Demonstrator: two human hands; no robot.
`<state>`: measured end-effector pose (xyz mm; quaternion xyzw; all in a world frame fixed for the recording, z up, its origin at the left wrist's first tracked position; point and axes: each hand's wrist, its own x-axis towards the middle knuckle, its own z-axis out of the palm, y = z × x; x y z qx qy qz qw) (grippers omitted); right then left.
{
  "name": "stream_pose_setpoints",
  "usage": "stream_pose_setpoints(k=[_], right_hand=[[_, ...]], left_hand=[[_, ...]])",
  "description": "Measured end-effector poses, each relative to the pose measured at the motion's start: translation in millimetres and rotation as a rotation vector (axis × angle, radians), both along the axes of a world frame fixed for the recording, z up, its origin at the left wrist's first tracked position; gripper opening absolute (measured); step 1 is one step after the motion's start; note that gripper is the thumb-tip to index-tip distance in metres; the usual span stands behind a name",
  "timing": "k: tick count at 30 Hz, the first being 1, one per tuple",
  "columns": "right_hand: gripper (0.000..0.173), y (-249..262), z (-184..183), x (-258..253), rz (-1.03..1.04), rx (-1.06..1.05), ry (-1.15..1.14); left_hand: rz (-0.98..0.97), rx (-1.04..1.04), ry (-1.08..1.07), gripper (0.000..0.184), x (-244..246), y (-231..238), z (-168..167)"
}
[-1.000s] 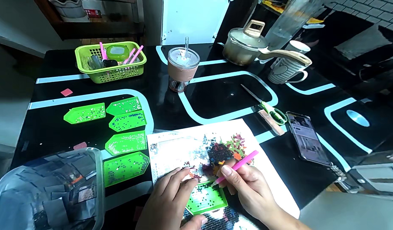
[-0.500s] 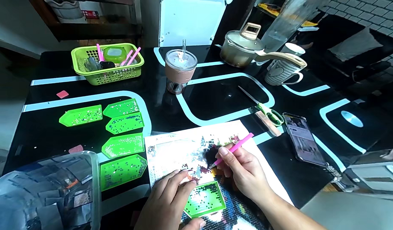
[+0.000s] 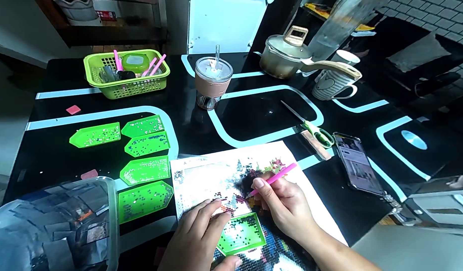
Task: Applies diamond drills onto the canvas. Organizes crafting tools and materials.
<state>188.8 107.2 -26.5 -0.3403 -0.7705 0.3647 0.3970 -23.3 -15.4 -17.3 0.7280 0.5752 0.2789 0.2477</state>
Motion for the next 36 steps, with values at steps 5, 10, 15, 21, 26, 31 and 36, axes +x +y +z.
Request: stream_pose_setpoints(k=[5, 10, 15, 21, 26, 31, 36], right_hand=[[0.025, 1.0, 2.6, 0.5, -0.029, -0.142, 0.091], [0.025, 0.4, 1.6, -0.3, 0.0, -0.109, 0.075], [0.026, 1.6, -0.1, -1.2, 0.031, -0.032, 0.031], [0.029, 3.5, 0.2, -0.3, 0.071, 0.048, -0.013], [0.029, 3.6, 0.2, 0.7, 0.05, 0.013, 0.016], [0.028, 2.8, 0.1, 1.2, 0.017, -0.062, 0.078], [0.027, 2.8, -1.4, 0.3, 0.049, 0.03, 0.031]], left_hand=[[-0.003, 0.007, 0.007, 0.054, -0.6, 0.6, 0.0], [-0.006, 0.003, 0.014, 0.054, -0.5, 0.4, -0.3], [0.0, -0.009, 0.004, 0.054, -0.1, 0.6, 0.9], [-0.004, -0.011, 0.006, 0.054, -0.3, 0.9, 2.1], [0.0, -0.005, 0.008, 0.054, -0.2, 0.9, 1.4], [0.003, 0.0, 0.011, 0.053, 0.2, 0.2, 0.1], [-0.001, 0.001, 0.006, 0.054, -0.6, 0.2, -0.2]])
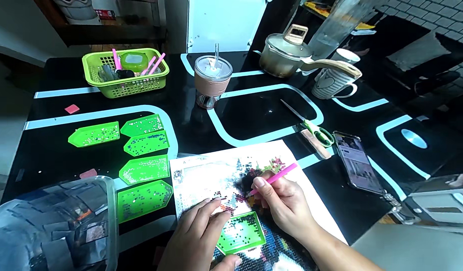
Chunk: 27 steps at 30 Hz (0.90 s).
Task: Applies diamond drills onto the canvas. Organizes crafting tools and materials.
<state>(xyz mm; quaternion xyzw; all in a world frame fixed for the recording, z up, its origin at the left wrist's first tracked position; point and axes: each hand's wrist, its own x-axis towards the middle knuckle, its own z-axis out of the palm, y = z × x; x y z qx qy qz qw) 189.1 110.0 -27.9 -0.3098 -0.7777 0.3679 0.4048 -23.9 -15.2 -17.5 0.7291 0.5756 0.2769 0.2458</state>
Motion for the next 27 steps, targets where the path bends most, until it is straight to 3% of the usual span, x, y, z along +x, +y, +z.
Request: stream_pose_setpoints(k=[4, 10, 13, 17, 23, 27], right_hand=[[0.029, 0.5, 0.7, 1.6, 0.013, 0.033, -0.035], [0.027, -5.5, 15.8, 2.3, 0.008, -0.223, 0.131], [0.024, -27.6, 20.5, -7.8, 0.191, -0.291, 0.172], [0.021, -41.4, 20.0, -19.2, 0.282, -0.291, 0.188], [0.024, -40.0, 18.7, -9.0, 0.12, -0.296, 0.282], [0.027, -42.6, 5.3, -1.4, 0.15, -0.1, 0.153]], left_hand=[[0.003, 0.011, 0.009, 0.054, 0.3, 0.3, -0.1], [0.023, 0.019, -0.045, 0.065, -0.6, -0.7, 0.1], [0.04, 0.052, -0.082, 0.048, -0.5, -0.9, -1.4], [0.044, 0.113, -0.116, 0.023, 0.1, -0.2, -4.3], [0.061, 0.087, -0.144, 0.026, -0.1, 0.4, -3.4], [0.092, 0.063, -0.151, 0.033, 0.9, 1.0, -1.0]])
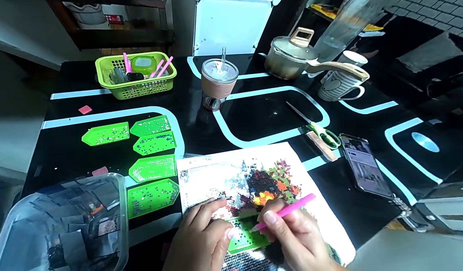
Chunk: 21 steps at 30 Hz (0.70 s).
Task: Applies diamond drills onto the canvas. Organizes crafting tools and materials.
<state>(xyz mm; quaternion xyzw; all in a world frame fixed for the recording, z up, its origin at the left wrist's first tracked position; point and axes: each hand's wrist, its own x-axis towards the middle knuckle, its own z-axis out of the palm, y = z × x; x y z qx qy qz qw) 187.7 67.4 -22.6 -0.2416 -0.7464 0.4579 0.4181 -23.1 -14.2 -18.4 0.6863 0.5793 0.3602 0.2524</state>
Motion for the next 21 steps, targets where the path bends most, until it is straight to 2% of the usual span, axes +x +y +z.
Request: stream_pose_setpoints(k=[5, 21], right_hand=[[0.03, -1.5, -5.3, -1.2, 0.04, 0.167, -0.093], [0.029, -0.5, -5.1, -4.1, 0.045, 0.26, -0.129]], left_hand=[[0.025, 0.017, 0.01, 0.035, 0.6, -0.2, -2.4], [0.028, 0.034, 0.007, 0.033, 1.4, 0.4, -3.5]])
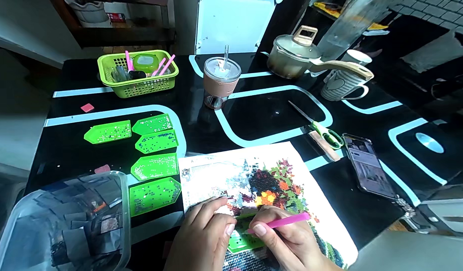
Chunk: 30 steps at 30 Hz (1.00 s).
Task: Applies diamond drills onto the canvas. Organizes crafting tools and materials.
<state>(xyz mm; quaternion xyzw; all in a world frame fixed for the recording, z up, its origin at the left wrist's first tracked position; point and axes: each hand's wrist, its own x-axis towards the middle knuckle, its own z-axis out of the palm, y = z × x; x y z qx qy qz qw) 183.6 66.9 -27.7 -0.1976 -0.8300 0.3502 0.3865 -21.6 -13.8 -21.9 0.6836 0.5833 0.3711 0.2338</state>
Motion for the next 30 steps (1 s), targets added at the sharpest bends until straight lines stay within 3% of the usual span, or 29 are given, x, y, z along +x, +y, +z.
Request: stream_pose_setpoints(k=[8, 16, 23, 30], right_hand=[[0.029, 0.5, -0.3, 0.0, 0.0, 0.001, -0.002], [0.024, 2.8, 1.1, -0.1, -0.02, -0.356, 0.195], [0.028, 1.1, 0.6, -0.1, 0.007, -0.093, 0.032], [0.029, 0.6, -0.8, -0.1, -0.016, -0.011, -0.006]], left_hand=[[0.004, 0.007, 0.002, 0.032, 0.2, 0.2, -0.6], [0.006, -0.012, -0.015, 0.031, 0.1, -0.2, 1.2], [0.006, 0.005, -0.005, 0.032, 0.4, 0.2, -0.7], [0.011, 0.003, -0.003, 0.031, 0.7, 0.3, -0.1]])
